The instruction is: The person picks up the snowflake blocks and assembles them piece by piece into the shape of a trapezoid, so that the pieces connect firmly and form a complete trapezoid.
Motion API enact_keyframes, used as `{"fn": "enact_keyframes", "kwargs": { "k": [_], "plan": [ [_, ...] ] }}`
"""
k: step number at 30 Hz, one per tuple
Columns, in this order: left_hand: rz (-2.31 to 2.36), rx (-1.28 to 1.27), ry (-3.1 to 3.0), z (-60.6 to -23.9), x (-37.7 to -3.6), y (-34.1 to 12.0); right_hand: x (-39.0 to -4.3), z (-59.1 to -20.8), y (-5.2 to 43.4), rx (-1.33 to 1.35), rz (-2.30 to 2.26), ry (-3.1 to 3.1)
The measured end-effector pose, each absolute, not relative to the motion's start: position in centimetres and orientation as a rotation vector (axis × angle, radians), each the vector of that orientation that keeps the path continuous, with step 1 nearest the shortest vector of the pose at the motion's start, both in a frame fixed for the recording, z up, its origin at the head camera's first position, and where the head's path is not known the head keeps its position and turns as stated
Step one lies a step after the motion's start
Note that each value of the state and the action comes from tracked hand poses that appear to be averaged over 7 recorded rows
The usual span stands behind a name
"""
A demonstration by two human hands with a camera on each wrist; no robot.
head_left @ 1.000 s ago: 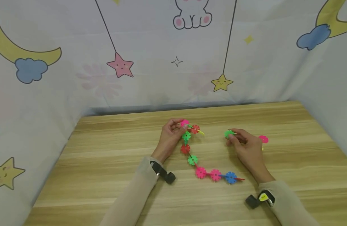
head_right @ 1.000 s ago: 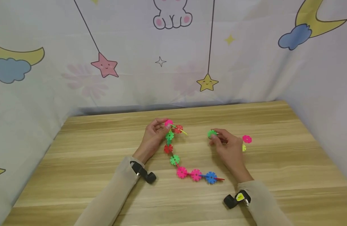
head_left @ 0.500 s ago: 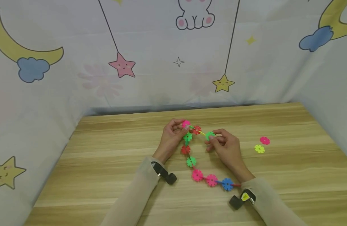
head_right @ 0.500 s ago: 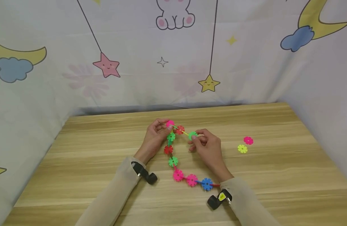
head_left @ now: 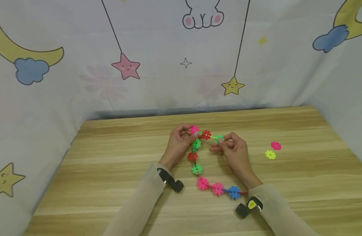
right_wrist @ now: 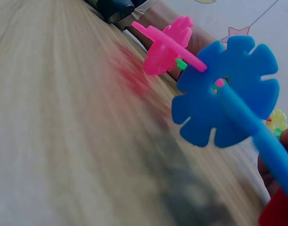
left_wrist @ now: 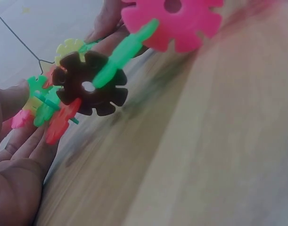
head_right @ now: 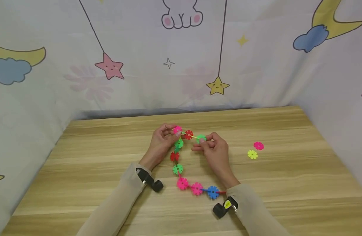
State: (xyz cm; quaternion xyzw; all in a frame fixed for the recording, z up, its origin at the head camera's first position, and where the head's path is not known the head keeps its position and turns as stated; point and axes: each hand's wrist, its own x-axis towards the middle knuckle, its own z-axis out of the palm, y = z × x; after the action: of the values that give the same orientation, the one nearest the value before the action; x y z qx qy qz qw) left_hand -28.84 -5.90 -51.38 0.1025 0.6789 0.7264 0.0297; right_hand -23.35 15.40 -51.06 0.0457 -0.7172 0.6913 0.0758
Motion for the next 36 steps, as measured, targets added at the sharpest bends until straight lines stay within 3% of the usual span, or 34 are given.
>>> {"fn": "enact_keyframes", "kwargs": {
  "k": [14,28,36],
  "plan": [
    [2.256,0.304,2.073,-51.3,-28.9,-5.7,-22.8,-50.5,17.9,0.157,1.818,-2.227],
    [2.193,0.312,2.085,-51.4,-28.7,-6.0,-19.2,-50.3,25.7,-0.374,1.094,-2.319],
    [2.189,0.321,2.118,-51.2,-28.6,-6.0,-18.7,-50.3,26.0,-0.399,1.065,-2.425]
  ]
}}
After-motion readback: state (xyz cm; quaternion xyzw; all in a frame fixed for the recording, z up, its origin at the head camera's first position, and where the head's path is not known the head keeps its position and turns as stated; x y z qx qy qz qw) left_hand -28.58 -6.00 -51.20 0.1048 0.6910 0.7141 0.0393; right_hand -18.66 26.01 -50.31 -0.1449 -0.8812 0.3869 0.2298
